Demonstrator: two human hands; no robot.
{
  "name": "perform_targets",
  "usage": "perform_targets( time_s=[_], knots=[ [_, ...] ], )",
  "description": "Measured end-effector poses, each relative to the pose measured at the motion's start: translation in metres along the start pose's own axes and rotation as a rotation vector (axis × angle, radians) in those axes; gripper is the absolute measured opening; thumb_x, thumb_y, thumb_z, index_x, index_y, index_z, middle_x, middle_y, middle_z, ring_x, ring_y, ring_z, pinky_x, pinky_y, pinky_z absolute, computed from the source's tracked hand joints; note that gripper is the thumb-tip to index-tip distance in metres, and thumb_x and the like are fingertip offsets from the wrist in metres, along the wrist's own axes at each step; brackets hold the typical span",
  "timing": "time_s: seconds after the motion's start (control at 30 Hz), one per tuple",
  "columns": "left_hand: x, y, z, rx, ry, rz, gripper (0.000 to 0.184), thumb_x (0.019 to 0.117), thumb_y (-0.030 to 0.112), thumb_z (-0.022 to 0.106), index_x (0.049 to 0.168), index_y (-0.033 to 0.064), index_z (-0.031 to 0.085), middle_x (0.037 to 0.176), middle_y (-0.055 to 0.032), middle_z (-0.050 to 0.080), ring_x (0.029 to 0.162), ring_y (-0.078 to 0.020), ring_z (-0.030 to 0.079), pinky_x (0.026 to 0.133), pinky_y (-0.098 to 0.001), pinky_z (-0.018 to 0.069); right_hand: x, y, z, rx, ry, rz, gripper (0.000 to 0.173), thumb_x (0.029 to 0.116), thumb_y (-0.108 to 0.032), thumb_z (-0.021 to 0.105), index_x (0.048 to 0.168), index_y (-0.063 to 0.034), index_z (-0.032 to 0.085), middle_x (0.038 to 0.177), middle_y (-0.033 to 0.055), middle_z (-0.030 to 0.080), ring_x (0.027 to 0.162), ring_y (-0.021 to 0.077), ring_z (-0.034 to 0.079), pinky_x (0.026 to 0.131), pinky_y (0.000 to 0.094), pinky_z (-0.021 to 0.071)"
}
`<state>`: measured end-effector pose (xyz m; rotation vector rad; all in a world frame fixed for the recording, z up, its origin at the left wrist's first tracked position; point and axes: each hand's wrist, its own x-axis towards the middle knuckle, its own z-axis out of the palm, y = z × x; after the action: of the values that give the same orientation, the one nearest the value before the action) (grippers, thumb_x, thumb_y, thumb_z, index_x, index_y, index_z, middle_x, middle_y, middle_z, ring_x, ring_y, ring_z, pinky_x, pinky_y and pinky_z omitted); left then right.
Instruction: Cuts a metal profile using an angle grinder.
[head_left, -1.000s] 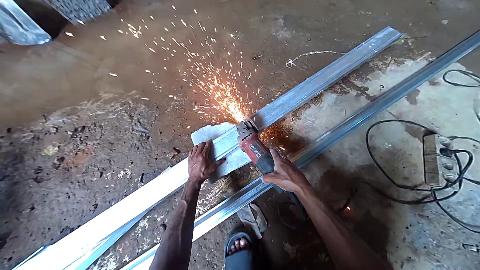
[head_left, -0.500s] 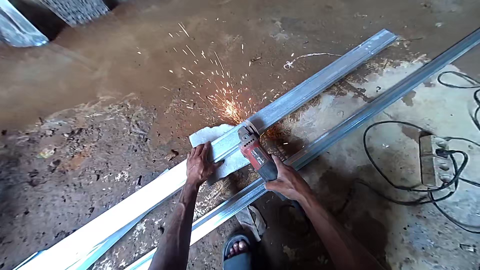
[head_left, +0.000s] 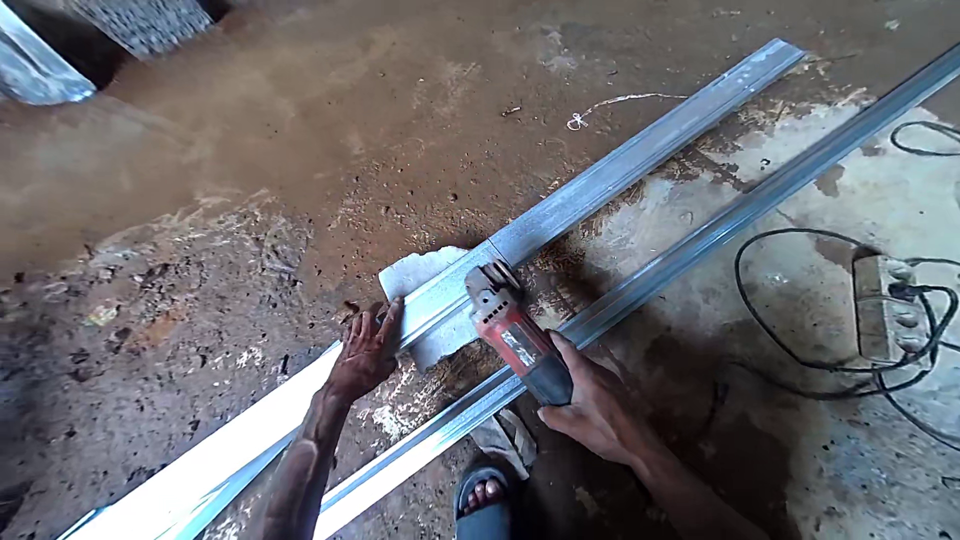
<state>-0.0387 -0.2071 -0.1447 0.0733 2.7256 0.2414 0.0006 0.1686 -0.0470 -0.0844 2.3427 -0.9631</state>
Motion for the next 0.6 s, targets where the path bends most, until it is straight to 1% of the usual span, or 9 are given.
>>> perform_targets(
  time_s=[0.07, 0.1, 0.2, 0.27, 0.33, 0.37, 0.43, 0.5, 0.6],
  knots=[
    [-0.002, 0.002, 0.009, 0.074, 0.096, 0.013, 0.114, 0.0689, 0.012, 0.087, 0.164, 0.0125, 0.023, 0.149, -0.0373, 0.04, 0.135, -0.0577, 0.042, 0.11, -0.0683, 0.0333, 0.009, -0.01, 0.005, 0.007, -0.001, -0.024, 0.101, 0.077, -0.029, 0.079, 0.163, -0.0159, 0.028, 0.136, 0.0149, 0.063, 0.116, 0.0307, 0.066, 0.094, 0.0525, 0.0537],
    [-0.003, 0.002, 0.012, 0.084, 0.137, 0.027, 0.115, 0.0665, 0.01, 0.086, 0.163, 0.0102, 0.024, 0.145, -0.0383, 0.044, 0.132, -0.058, 0.044, 0.109, -0.0686, 0.0345, 0.014, -0.015, 0.006, 0.004, 0.001, -0.033, 0.1, 0.0774, -0.029, 0.079, 0.163, -0.016, 0.028, 0.137, 0.0145, 0.063, 0.117, 0.0302, 0.066, 0.094, 0.0518, 0.0538],
    [-0.005, -0.003, 0.009, 0.035, 0.158, 0.052, 0.111, 0.0665, 0.011, 0.085, 0.161, 0.0048, 0.028, 0.147, -0.0351, 0.045, 0.137, -0.0537, 0.043, 0.114, -0.0636, 0.0327, 0.024, -0.024, 0.006, 0.001, -0.008, -0.033, 0.099, 0.0788, -0.029, 0.077, 0.163, -0.0166, 0.027, 0.139, 0.0142, 0.061, 0.118, 0.0297, 0.065, 0.095, 0.051, 0.0531],
    [-0.006, 0.0, -0.005, -0.017, 0.083, 0.017, 0.106, 0.071, 0.011, 0.083, 0.161, 0.0031, 0.027, 0.154, -0.0305, 0.041, 0.143, -0.0478, 0.039, 0.119, -0.0572, 0.0294, 0.029, -0.028, 0.001, -0.009, -0.008, -0.025, 0.098, 0.0796, -0.029, 0.076, 0.164, -0.0173, 0.027, 0.139, 0.0144, 0.061, 0.117, 0.03, 0.065, 0.095, 0.0509, 0.0527],
    [-0.005, -0.002, -0.021, -0.046, -0.015, -0.012, 0.104, 0.0746, 0.014, 0.082, 0.161, 0.0045, 0.026, 0.158, -0.0263, 0.039, 0.146, -0.0425, 0.038, 0.121, -0.0543, 0.0289, 0.034, -0.03, -0.004, -0.025, 0.002, -0.031, 0.099, 0.0799, -0.03, 0.077, 0.164, -0.0166, 0.026, 0.139, 0.0146, 0.061, 0.117, 0.0299, 0.065, 0.095, 0.0504, 0.0527],
    [-0.003, -0.004, -0.028, -0.066, -0.056, -0.015, 0.103, 0.0755, 0.015, 0.082, 0.162, 0.0052, 0.026, 0.159, -0.0252, 0.038, 0.147, -0.0414, 0.038, 0.121, -0.0545, 0.0293, 0.037, -0.031, -0.007, -0.031, 0.005, -0.035, 0.098, 0.0801, -0.03, 0.076, 0.164, -0.0161, 0.026, 0.14, 0.0147, 0.061, 0.118, 0.03, 0.065, 0.096, 0.0506, 0.0524],
    [0.002, -0.011, -0.035, -0.105, -0.099, -0.003, 0.104, 0.0752, 0.016, 0.084, 0.161, 0.0064, 0.027, 0.158, -0.0235, 0.04, 0.145, -0.0407, 0.04, 0.118, -0.0569, 0.0331, 0.043, -0.032, -0.012, -0.036, 0.006, -0.04, 0.098, 0.0806, -0.03, 0.076, 0.164, -0.0154, 0.026, 0.14, 0.0149, 0.06, 0.119, 0.0299, 0.065, 0.097, 0.0509, 0.0518],
    [0.005, -0.019, -0.041, -0.153, -0.096, 0.019, 0.104, 0.074, 0.02, 0.087, 0.16, 0.0068, 0.03, 0.155, -0.0235, 0.043, 0.142, -0.0408, 0.044, 0.115, -0.0593, 0.0361, 0.05, -0.034, -0.016, -0.026, 0.006, -0.04, 0.098, 0.0804, -0.029, 0.076, 0.164, -0.0153, 0.026, 0.14, 0.0148, 0.061, 0.12, 0.0303, 0.064, 0.098, 0.0513, 0.0511],
    [0.007, -0.027, -0.056, -0.229, -0.089, 0.035, 0.102, 0.074, 0.026, 0.088, 0.159, 0.008, 0.035, 0.152, -0.0218, 0.049, 0.138, -0.0379, 0.05, 0.114, -0.0584, 0.0387, 0.06, -0.038, -0.019, -0.015, 0.033, -0.052, 0.098, 0.0799, -0.031, 0.077, 0.163, -0.0153, 0.028, 0.138, 0.0151, 0.062, 0.118, 0.0308, 0.065, 0.098, 0.0518, 0.0514]
  ],
)
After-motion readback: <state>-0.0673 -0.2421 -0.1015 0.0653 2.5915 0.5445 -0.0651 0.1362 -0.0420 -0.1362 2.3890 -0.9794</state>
